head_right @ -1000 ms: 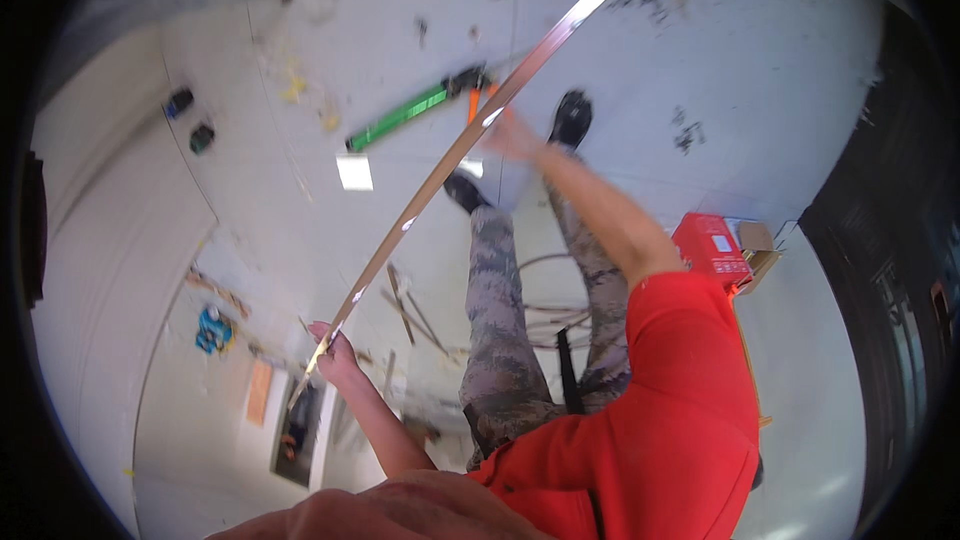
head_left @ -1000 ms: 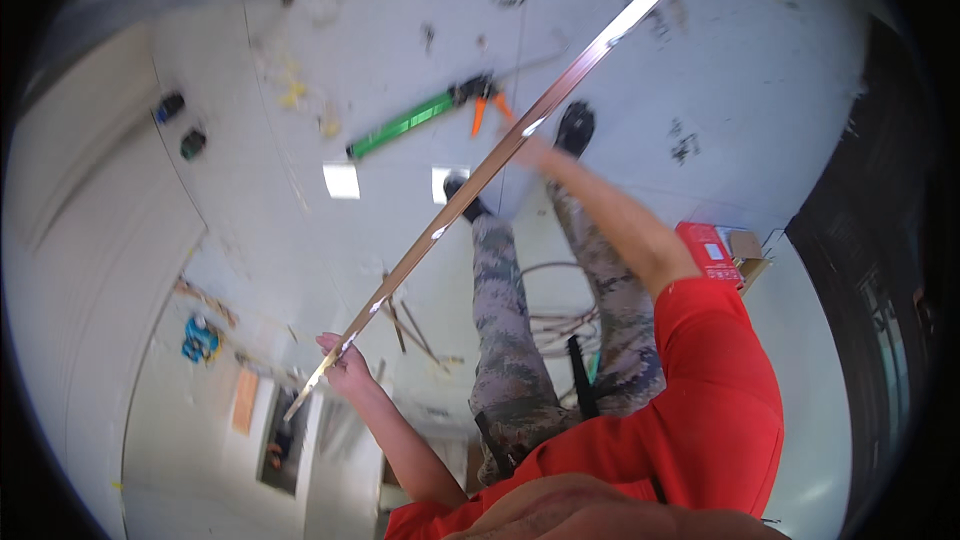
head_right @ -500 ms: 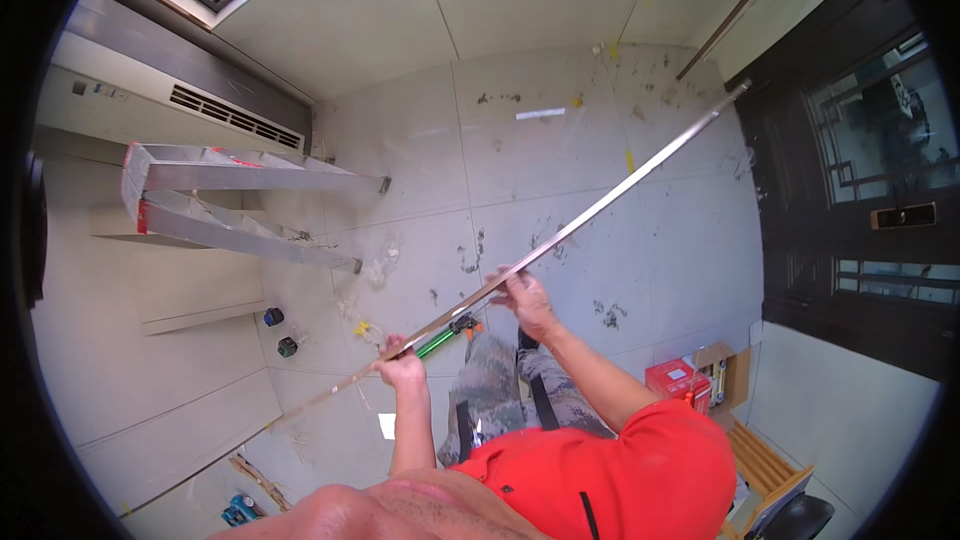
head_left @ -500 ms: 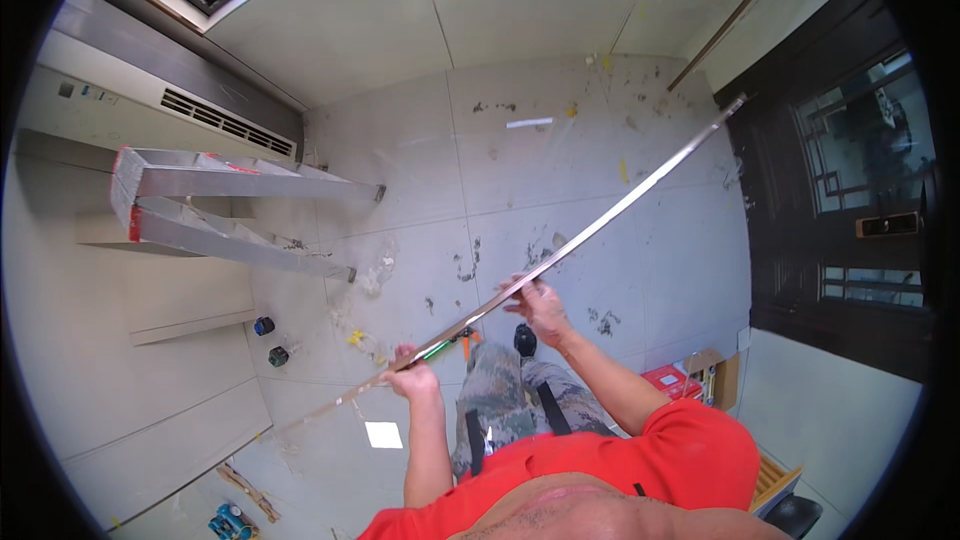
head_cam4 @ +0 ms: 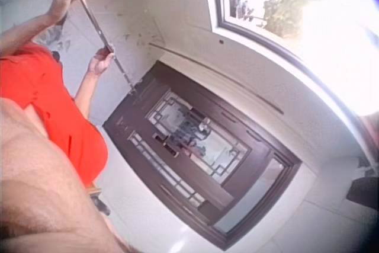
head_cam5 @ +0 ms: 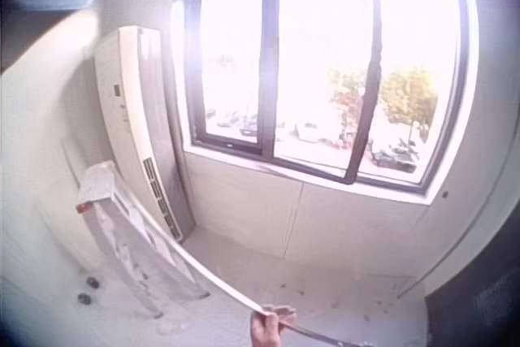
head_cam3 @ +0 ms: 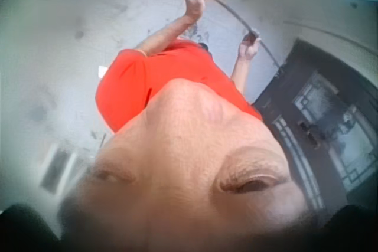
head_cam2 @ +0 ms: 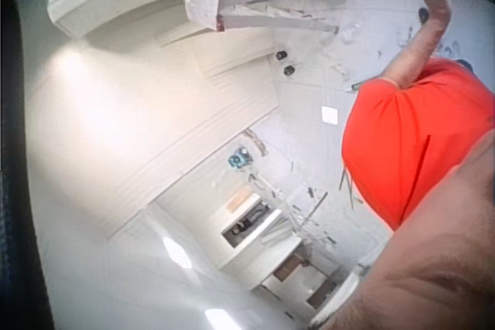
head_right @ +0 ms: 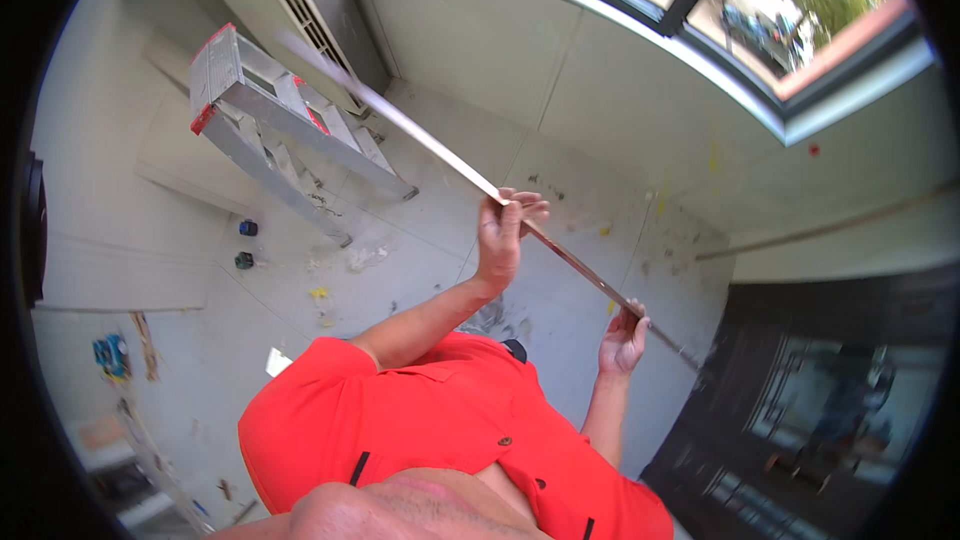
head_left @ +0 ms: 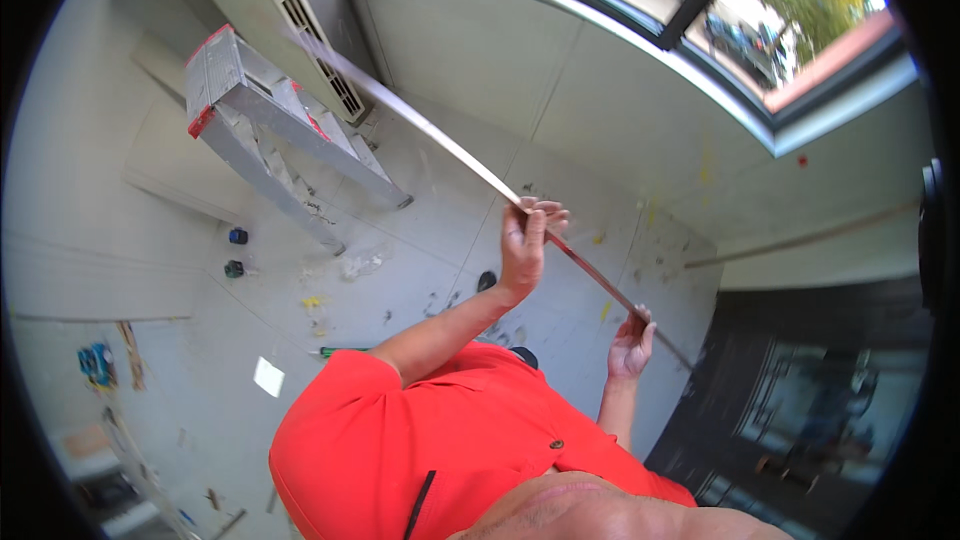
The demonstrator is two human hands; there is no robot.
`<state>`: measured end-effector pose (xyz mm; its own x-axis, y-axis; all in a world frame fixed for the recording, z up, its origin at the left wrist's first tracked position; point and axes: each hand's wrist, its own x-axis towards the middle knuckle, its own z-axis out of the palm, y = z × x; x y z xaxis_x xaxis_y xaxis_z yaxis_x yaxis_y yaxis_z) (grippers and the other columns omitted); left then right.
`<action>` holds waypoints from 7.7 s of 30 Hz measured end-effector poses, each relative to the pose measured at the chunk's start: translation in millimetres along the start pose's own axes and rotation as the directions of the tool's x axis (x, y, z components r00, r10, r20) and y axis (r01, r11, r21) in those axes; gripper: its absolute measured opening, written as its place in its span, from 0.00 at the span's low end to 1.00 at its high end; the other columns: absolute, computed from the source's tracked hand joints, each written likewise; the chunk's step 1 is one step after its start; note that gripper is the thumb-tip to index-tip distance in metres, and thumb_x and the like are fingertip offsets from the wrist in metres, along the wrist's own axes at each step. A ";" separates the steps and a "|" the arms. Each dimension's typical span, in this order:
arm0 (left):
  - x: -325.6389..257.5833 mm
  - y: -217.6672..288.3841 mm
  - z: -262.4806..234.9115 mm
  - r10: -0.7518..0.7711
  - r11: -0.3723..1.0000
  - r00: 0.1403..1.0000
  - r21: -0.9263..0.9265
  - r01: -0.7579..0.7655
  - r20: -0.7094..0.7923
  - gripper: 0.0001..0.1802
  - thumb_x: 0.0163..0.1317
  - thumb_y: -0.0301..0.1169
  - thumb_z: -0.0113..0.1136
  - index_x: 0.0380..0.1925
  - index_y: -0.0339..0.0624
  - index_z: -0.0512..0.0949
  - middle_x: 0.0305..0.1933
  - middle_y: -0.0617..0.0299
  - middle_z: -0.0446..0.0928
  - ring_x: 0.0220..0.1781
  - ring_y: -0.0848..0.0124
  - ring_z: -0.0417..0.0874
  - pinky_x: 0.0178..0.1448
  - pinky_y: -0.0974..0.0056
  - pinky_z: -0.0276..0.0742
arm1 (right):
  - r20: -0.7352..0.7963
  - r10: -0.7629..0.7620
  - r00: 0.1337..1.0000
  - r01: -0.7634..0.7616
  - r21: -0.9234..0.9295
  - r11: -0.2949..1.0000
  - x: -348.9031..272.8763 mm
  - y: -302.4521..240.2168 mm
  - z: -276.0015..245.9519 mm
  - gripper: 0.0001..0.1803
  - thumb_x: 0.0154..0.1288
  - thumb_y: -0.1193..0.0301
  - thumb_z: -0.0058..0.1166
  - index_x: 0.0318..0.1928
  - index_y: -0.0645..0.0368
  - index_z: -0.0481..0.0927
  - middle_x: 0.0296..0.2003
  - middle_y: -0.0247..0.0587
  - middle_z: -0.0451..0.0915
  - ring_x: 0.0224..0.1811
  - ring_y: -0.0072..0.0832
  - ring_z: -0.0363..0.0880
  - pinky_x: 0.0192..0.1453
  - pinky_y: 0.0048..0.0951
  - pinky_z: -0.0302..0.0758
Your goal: The person measures and cuts a long metallic trim piece using a tape measure and shears, then applies adhesive with a caulking gun and fits the trim along the top of a window frame. The person repeats the process for a second trim piece.
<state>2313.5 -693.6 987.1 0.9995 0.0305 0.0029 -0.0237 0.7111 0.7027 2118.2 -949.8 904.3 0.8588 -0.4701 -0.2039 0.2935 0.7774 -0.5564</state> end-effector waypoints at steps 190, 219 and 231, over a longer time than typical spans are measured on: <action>517.3 -679.0 540.8 -0.679 0.157 -0.161 -0.073 -0.985 0.716 0.38 0.69 0.20 0.46 0.81 0.46 0.61 0.85 0.57 0.59 0.85 0.56 0.61 0.86 0.49 0.57 | 0.752 0.521 0.405 -0.908 0.399 0.129 831.8 29.1 2.0 0.20 0.64 0.48 0.38 0.32 0.50 0.70 0.22 0.31 0.60 0.22 0.25 0.60 0.25 0.29 0.57; 545.4 -647.6 539.6 -0.609 0.166 -0.189 -0.110 -0.980 0.770 0.33 0.68 0.21 0.52 0.75 0.43 0.71 0.78 0.53 0.71 0.77 0.52 0.73 0.78 0.49 0.71 | -0.641 -0.521 0.564 -0.254 -0.734 0.629 869.5 -360.6 -46.6 0.30 0.68 0.48 0.55 0.28 0.67 0.83 0.25 0.57 0.84 0.31 0.50 0.86 0.42 0.47 0.81; 550.1 -624.7 544.3 -0.565 0.151 -0.151 -0.078 -0.986 0.811 0.28 0.70 0.21 0.51 0.70 0.45 0.76 0.74 0.55 0.76 0.73 0.54 0.78 0.74 0.54 0.76 | -0.591 -0.522 0.615 -0.018 -0.673 0.740 867.5 -335.9 -35.3 0.27 0.72 0.47 0.56 0.36 0.62 0.88 0.21 0.45 0.83 0.28 0.34 0.86 0.39 0.39 0.82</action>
<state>2888.8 -1503.4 936.9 -0.1215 -0.9762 0.1795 -0.9901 0.1320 0.0473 2749.8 -1633.5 886.0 0.1264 -0.9421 -0.3106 -0.0812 0.3022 -0.9498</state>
